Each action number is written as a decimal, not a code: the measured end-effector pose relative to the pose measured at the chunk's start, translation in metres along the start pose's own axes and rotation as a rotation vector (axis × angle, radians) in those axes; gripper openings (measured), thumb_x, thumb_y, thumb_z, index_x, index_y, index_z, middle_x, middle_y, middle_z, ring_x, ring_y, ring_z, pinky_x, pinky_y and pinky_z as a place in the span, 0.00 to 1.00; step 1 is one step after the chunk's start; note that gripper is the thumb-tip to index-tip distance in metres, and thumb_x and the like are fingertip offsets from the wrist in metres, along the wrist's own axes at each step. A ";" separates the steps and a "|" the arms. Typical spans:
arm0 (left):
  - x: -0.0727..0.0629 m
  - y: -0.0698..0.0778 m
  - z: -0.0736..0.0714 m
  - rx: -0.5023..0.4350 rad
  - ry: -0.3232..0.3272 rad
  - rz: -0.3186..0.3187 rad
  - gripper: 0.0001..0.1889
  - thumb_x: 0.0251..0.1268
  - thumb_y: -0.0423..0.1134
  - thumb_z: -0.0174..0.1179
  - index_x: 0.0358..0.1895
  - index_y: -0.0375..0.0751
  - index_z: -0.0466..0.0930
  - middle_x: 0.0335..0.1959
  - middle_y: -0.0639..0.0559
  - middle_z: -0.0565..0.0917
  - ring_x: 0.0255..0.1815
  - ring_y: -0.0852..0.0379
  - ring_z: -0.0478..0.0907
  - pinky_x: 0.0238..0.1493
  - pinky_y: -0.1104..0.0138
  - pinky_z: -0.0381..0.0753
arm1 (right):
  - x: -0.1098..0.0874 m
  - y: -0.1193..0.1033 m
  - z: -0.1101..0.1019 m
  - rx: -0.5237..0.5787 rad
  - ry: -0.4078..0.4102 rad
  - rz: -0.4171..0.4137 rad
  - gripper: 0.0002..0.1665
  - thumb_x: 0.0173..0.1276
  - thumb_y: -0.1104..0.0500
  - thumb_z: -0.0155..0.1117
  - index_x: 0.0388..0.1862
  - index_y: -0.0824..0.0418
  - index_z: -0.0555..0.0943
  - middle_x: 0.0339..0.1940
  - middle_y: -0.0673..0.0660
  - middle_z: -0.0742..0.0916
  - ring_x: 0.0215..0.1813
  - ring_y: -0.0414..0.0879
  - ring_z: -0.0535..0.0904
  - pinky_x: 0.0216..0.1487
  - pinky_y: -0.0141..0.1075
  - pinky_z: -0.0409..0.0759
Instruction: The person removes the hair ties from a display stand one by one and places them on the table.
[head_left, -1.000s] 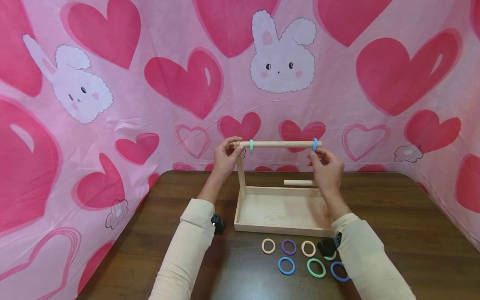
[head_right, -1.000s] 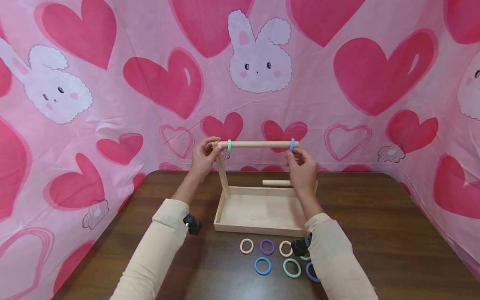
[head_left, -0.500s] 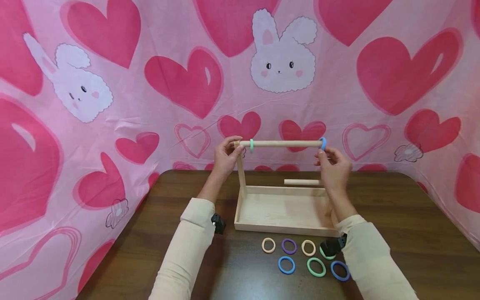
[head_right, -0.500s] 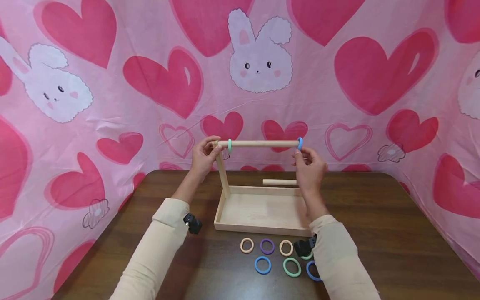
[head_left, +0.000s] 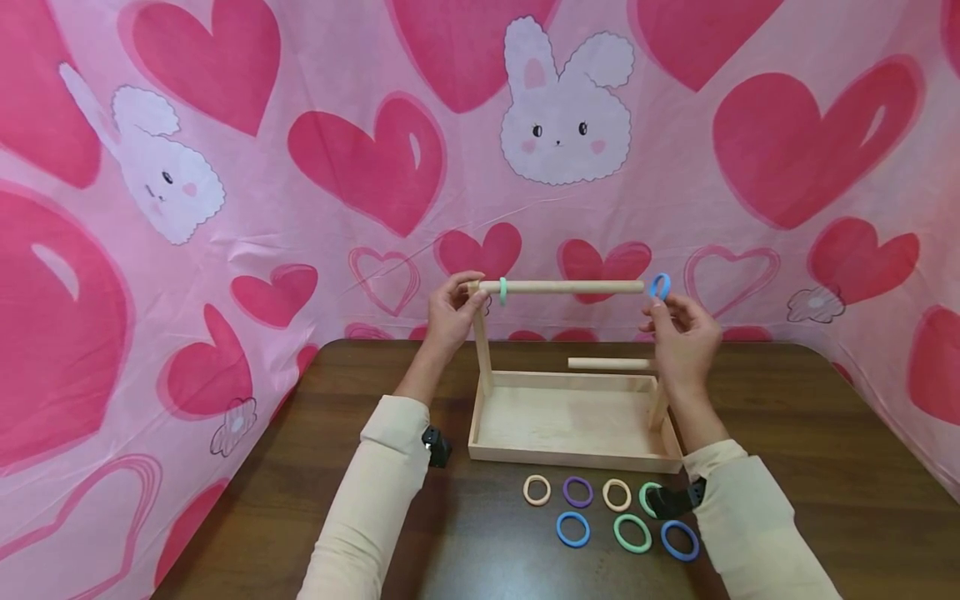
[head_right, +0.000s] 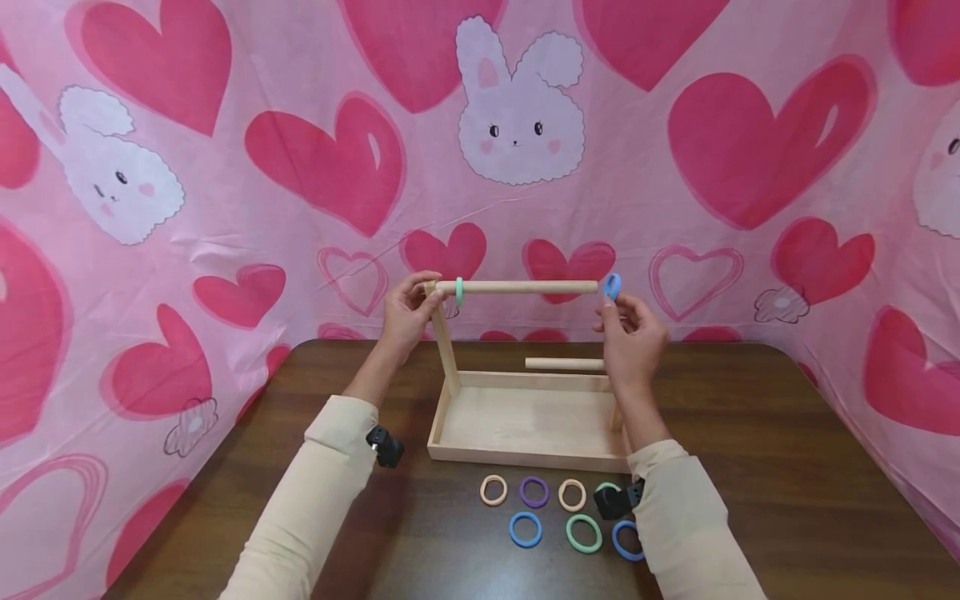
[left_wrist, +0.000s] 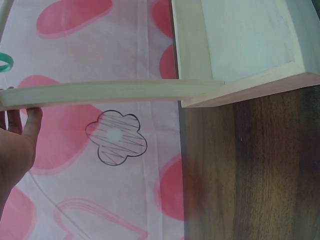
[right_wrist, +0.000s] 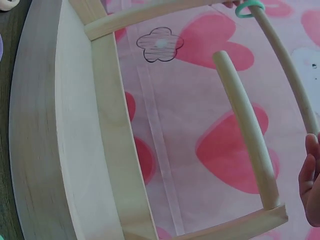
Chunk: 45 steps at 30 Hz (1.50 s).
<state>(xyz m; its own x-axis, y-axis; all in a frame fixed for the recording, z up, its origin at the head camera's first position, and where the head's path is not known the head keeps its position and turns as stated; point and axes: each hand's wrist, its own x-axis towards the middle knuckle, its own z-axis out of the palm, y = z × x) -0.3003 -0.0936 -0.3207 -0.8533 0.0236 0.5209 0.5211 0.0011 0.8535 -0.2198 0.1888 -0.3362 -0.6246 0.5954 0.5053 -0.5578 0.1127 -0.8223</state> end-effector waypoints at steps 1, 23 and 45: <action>0.000 0.000 0.000 0.001 -0.001 0.000 0.14 0.65 0.23 0.63 0.53 0.26 0.80 0.36 0.39 0.86 0.30 0.66 0.80 0.38 0.75 0.80 | -0.001 -0.001 0.000 0.005 0.001 -0.001 0.06 0.69 0.69 0.63 0.40 0.72 0.85 0.21 0.37 0.87 0.18 0.30 0.82 0.24 0.21 0.80; 0.000 -0.001 0.000 -0.007 -0.003 0.018 0.13 0.65 0.22 0.63 0.52 0.26 0.80 0.35 0.42 0.86 0.31 0.62 0.80 0.38 0.75 0.81 | -0.040 -0.018 -0.010 0.145 -0.163 0.214 0.08 0.74 0.68 0.60 0.35 0.62 0.83 0.21 0.45 0.88 0.20 0.35 0.84 0.28 0.26 0.83; 0.001 -0.003 0.000 -0.018 -0.005 0.017 0.14 0.65 0.22 0.63 0.53 0.25 0.79 0.34 0.47 0.85 0.30 0.65 0.80 0.37 0.75 0.81 | -0.054 -0.012 -0.040 0.455 -0.553 0.521 0.16 0.81 0.64 0.51 0.38 0.55 0.86 0.28 0.48 0.89 0.29 0.37 0.86 0.39 0.28 0.86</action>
<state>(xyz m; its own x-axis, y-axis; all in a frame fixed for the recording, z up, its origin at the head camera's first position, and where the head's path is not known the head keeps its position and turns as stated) -0.3023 -0.0937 -0.3229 -0.8440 0.0290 0.5355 0.5352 -0.0173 0.8445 -0.1573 0.1873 -0.3644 -0.9690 -0.0006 0.2471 -0.2187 -0.4630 -0.8589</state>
